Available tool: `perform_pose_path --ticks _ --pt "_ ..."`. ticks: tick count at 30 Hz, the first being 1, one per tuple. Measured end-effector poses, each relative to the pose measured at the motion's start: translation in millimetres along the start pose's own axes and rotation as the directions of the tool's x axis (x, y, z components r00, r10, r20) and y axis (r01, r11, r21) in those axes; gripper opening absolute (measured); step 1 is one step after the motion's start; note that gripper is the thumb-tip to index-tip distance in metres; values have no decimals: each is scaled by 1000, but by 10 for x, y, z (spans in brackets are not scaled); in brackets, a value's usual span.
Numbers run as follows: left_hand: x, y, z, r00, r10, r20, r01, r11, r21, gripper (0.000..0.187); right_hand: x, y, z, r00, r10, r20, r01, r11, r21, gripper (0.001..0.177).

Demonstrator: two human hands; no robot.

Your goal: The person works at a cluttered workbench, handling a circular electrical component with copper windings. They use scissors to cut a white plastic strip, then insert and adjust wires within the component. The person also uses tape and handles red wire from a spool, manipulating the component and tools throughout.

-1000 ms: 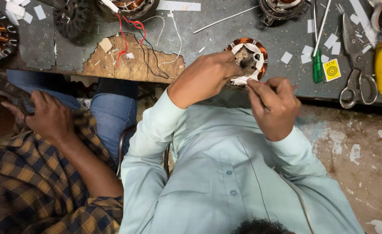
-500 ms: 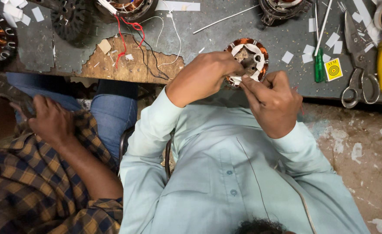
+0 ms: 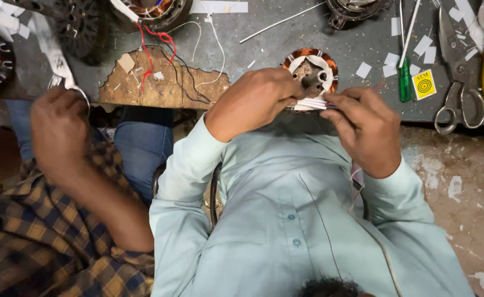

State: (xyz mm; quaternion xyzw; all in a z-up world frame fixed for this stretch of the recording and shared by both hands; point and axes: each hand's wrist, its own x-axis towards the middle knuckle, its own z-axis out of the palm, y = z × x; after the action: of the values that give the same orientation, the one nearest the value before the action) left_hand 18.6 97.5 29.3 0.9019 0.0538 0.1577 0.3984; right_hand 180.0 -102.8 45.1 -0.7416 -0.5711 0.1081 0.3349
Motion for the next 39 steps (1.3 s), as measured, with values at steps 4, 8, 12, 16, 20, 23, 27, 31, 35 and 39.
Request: perform_pose_path --ticks 4,8,12,16,20,23,27,31,35,39 --pt "19 62 -30 997 75 -1 -75 996 54 18 41 35 22 992 -126 8 126 984 -127 26" --pt "17 93 -79 992 123 24 -126 982 144 20 95 37 47 993 -109 47 114 983 -143 25" --pt "21 62 -116 975 224 -9 -221 968 115 23 140 67 31 993 -99 58 105 989 -104 21" --pt "35 11 -87 983 180 41 -183 976 121 23 191 95 22 988 -139 73 145 986 -83 20" --pt "27 -52 -78 991 135 13 -135 990 46 32 237 105 3 985 -129 110 140 986 -93 18" --pt "-1 -96 -125 998 52 45 -50 998 -45 37 251 111 -6 986 -105 126 115 990 -80 18" --pt "-2 -123 -118 995 95 12 -94 995 -37 30 262 115 -3 986 -92 137 103 992 -73 20" --pt "27 -122 -98 998 53 35 -52 998 -34 28 276 94 -34 984 -72 160 75 997 -10 21" --pt "25 -13 -136 997 37 64 -41 997 61 35 294 66 -42 986 -38 160 35 999 19 19" --pt "-16 164 -189 995 16 98 -31 987 155 37 303 57 -23 988 -34 148 32 999 15 18"
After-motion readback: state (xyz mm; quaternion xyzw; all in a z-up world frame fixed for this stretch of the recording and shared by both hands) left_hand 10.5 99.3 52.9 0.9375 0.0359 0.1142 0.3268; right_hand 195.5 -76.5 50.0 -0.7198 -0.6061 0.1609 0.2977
